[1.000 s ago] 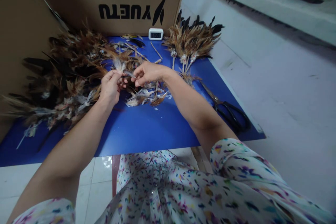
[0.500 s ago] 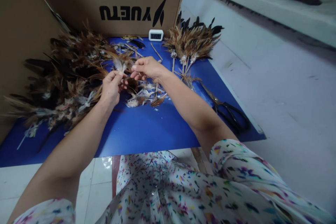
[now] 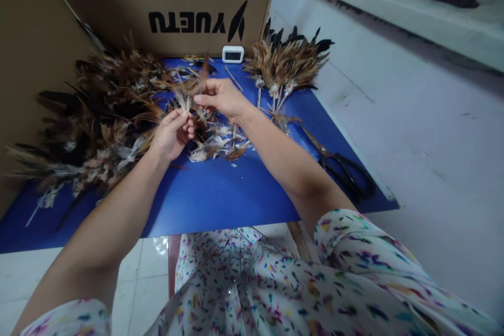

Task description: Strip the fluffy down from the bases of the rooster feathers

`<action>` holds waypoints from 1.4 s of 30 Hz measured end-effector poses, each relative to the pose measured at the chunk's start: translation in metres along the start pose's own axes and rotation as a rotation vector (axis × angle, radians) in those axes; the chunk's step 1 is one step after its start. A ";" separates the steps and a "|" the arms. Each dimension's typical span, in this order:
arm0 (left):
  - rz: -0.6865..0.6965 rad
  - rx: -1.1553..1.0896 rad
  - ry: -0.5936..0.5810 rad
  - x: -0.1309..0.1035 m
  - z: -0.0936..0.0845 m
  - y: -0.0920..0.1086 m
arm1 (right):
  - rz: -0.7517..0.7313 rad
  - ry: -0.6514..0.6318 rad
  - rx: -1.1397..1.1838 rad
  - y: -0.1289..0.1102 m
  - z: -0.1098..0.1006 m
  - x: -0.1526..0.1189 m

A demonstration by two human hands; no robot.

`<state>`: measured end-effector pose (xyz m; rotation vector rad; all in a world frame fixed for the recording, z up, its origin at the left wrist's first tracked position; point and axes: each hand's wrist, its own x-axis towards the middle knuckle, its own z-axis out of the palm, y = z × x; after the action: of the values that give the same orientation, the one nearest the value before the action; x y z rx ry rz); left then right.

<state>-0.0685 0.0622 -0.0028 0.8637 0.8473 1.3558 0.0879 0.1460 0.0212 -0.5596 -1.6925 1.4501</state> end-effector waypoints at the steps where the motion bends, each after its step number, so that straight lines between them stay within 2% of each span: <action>1: -0.005 0.000 -0.005 0.000 0.000 0.000 | -0.007 -0.009 -0.013 -0.001 0.000 -0.001; 13: -0.024 0.018 -0.067 0.001 -0.005 -0.003 | 0.044 -0.052 -0.148 -0.012 0.000 -0.005; 23: 0.051 0.177 0.006 0.005 -0.006 -0.007 | 0.156 0.023 -0.341 -0.035 0.011 -0.012; 34: 0.189 0.349 -0.010 0.010 -0.013 -0.012 | 0.151 0.049 -0.532 -0.035 0.011 -0.010; 42: 0.233 0.357 0.007 0.008 -0.010 -0.010 | 0.130 0.056 -0.488 -0.030 0.014 -0.007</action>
<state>-0.0727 0.0697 -0.0169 1.2665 1.0375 1.4295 0.0862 0.1247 0.0481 -0.9778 -2.0034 1.0894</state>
